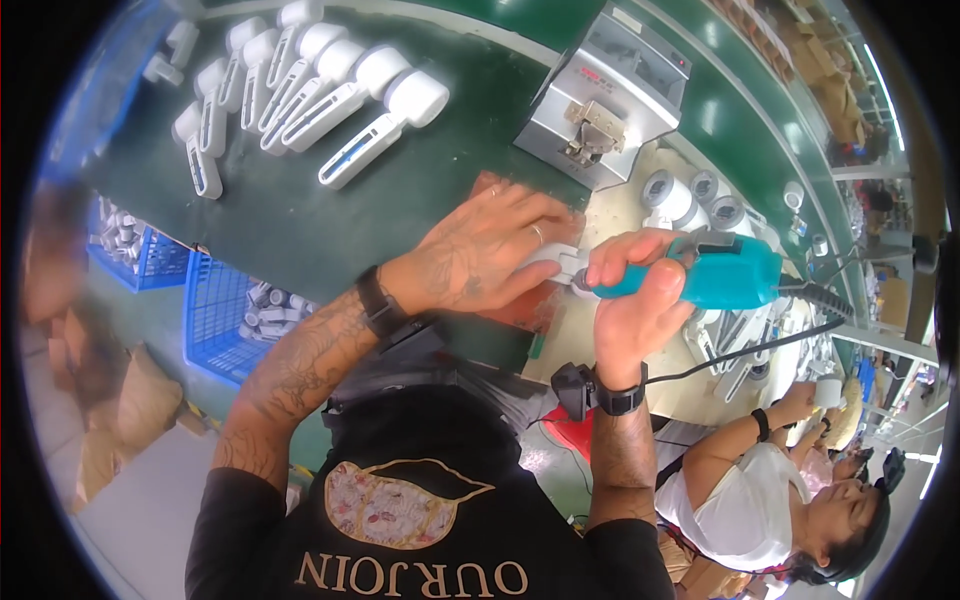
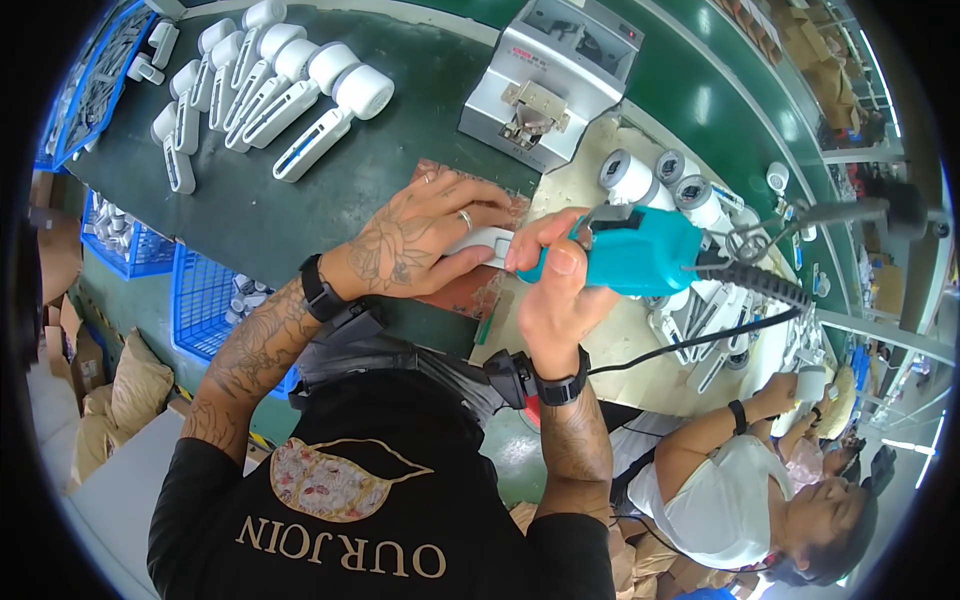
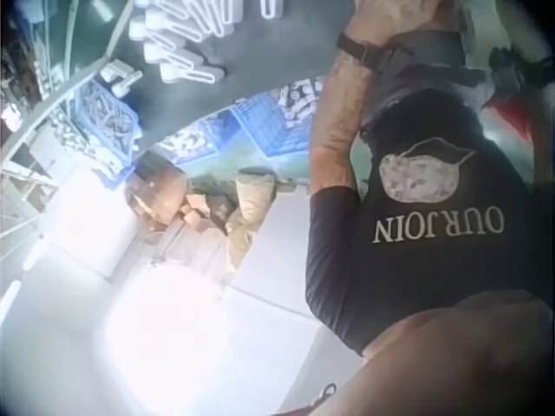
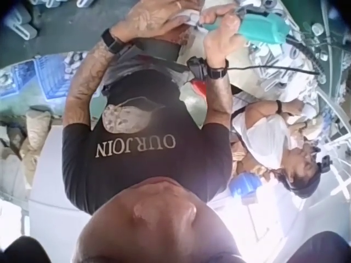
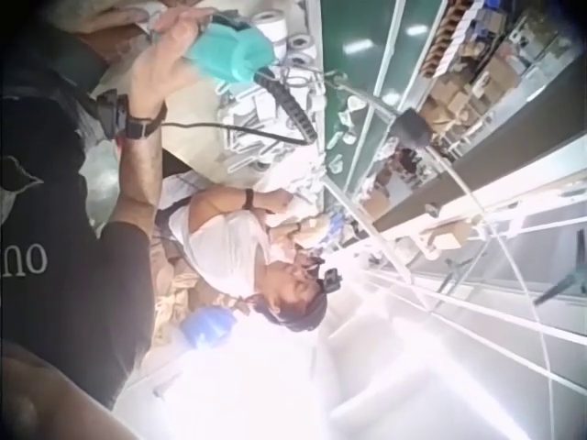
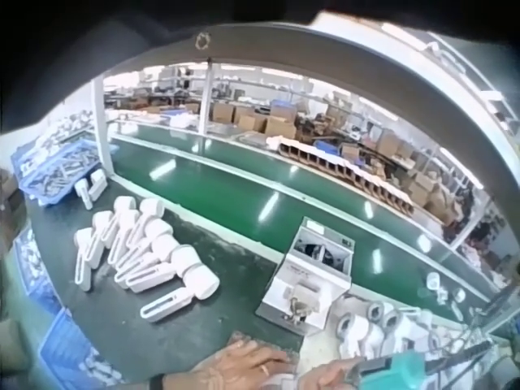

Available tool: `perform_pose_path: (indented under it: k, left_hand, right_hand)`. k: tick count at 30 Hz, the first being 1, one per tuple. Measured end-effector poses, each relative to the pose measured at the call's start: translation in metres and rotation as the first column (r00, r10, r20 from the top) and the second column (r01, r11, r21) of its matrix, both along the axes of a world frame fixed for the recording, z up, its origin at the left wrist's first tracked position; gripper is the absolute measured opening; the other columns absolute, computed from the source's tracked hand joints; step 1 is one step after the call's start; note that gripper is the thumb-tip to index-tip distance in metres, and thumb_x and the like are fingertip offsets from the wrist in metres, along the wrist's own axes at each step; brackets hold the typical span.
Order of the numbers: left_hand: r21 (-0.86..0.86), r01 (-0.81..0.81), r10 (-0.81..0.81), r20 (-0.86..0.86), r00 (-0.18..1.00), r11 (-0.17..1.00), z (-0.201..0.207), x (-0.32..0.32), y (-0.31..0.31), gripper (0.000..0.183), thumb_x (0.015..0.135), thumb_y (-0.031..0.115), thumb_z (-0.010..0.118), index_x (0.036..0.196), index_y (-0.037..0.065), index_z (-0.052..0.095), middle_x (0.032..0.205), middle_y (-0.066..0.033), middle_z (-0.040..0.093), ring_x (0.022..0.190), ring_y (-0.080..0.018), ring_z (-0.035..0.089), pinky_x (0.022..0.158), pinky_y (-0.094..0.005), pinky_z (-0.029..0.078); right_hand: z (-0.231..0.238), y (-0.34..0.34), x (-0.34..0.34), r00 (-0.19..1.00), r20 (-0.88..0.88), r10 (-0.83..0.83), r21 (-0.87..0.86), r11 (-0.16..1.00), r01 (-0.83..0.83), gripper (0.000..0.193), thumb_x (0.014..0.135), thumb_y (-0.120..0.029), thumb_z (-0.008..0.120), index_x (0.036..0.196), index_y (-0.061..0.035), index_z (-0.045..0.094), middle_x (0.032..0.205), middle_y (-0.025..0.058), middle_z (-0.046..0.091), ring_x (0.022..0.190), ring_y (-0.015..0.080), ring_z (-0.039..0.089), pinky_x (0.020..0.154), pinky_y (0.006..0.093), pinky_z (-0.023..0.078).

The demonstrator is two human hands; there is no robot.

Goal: Assembling small white plastic electronic devices using an electric screwdriver to fasten components.

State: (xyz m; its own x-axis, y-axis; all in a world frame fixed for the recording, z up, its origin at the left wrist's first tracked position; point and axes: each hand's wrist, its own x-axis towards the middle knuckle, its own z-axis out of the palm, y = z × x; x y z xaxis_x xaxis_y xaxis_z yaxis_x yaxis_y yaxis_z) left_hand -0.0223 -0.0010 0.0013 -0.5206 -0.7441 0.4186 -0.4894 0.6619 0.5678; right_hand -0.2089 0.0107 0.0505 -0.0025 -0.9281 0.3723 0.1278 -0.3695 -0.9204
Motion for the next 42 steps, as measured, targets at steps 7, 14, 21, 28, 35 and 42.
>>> perform_pose_path:
  k: [7, 14, 21, 28, 35, 42]
  left_hand:
    - [-0.058, 0.009, -0.011, -0.045, 0.999, 0.998, 0.005, 0.003, 0.002, 0.036, 0.090, 0.023, 0.072, 0.122, 0.008, 0.067, 0.127, -0.0098, 0.064, 0.117, -0.0323, 0.059, 0.099, -0.0456, 0.047]
    - [-0.230, -0.050, 0.029, -0.094, 0.995, 0.972, 0.005, 0.024, 0.041, 0.033, 0.084, 0.016, 0.082, 0.112, 0.007, 0.066, 0.108, -0.0116, 0.070, 0.092, -0.0335, 0.068, 0.079, -0.0400, 0.055]
    - [-0.224, -0.646, 0.680, 0.144, 0.719, 0.730, 0.001, 0.080, 0.032, 0.035, 0.088, 0.017, 0.078, 0.118, 0.007, 0.062, 0.119, -0.0144, 0.066, 0.112, -0.0368, 0.064, 0.096, -0.0449, 0.050]
    - [-0.396, -0.426, 0.567, 0.379, 0.731, 0.813, -0.003, 0.071, -0.031, 0.049, 0.094, 0.028, 0.071, 0.139, 0.012, 0.058, 0.150, -0.0130, 0.051, 0.143, -0.0357, 0.043, 0.118, -0.0527, 0.034]
    - [-0.524, -0.536, 0.716, 0.231, 0.659, 0.662, -0.007, 0.099, -0.051, 0.038, 0.093, 0.026, 0.071, 0.128, 0.011, 0.065, 0.140, -0.0133, 0.057, 0.133, -0.0361, 0.051, 0.111, -0.0523, 0.040]
    - [-0.397, -0.193, 0.142, -0.154, 0.978, 0.897, 0.036, -0.078, -0.035, 0.027, 0.092, 0.029, 0.076, 0.101, 0.005, 0.066, 0.079, -0.0097, 0.066, 0.076, -0.0313, 0.067, 0.075, -0.0411, 0.054]
  right_hand:
    - [0.003, 0.012, 0.004, 0.999, -0.014, -0.042, 0.018, 0.999, 0.042, 0.055, 0.101, -0.055, 0.061, 0.100, -0.0004, 0.052, 0.071, 0.0087, 0.053, 0.063, 0.0211, 0.056, 0.059, 0.0359, 0.049]
    - [0.034, 0.064, -0.022, 0.979, 0.188, -0.082, -0.003, 0.996, 0.084, 0.071, 0.093, -0.076, 0.056, 0.100, -0.0060, 0.048, 0.063, 0.0040, 0.048, 0.048, 0.0184, 0.047, 0.045, 0.0310, 0.041]
    - [0.023, 0.085, -0.038, 0.982, 0.157, -0.102, -0.002, 0.995, 0.104, 0.070, 0.095, -0.075, 0.053, 0.099, -0.0053, 0.047, 0.063, 0.0028, 0.046, 0.048, 0.0158, 0.045, 0.046, 0.0296, 0.039]
    - [0.025, 0.086, -0.032, 0.983, 0.159, -0.096, 0.033, 0.995, 0.092, 0.069, 0.094, -0.074, 0.057, 0.097, -0.0052, 0.047, 0.064, 0.0032, 0.045, 0.050, 0.0157, 0.045, 0.049, 0.0299, 0.040]
    - [0.017, 0.105, -0.059, 0.974, 0.225, 0.025, 0.085, 0.995, -0.045, 0.063, 0.091, -0.057, 0.073, 0.102, 0.0016, 0.053, 0.073, 0.0117, 0.057, 0.061, 0.0219, 0.057, 0.053, 0.0337, 0.048]
    - [0.011, 0.116, -0.069, 0.964, 0.265, -0.008, 0.093, 0.996, -0.018, 0.056, 0.094, -0.051, 0.074, 0.101, 0.0006, 0.053, 0.075, 0.0122, 0.059, 0.062, 0.0224, 0.059, 0.054, 0.0324, 0.047]
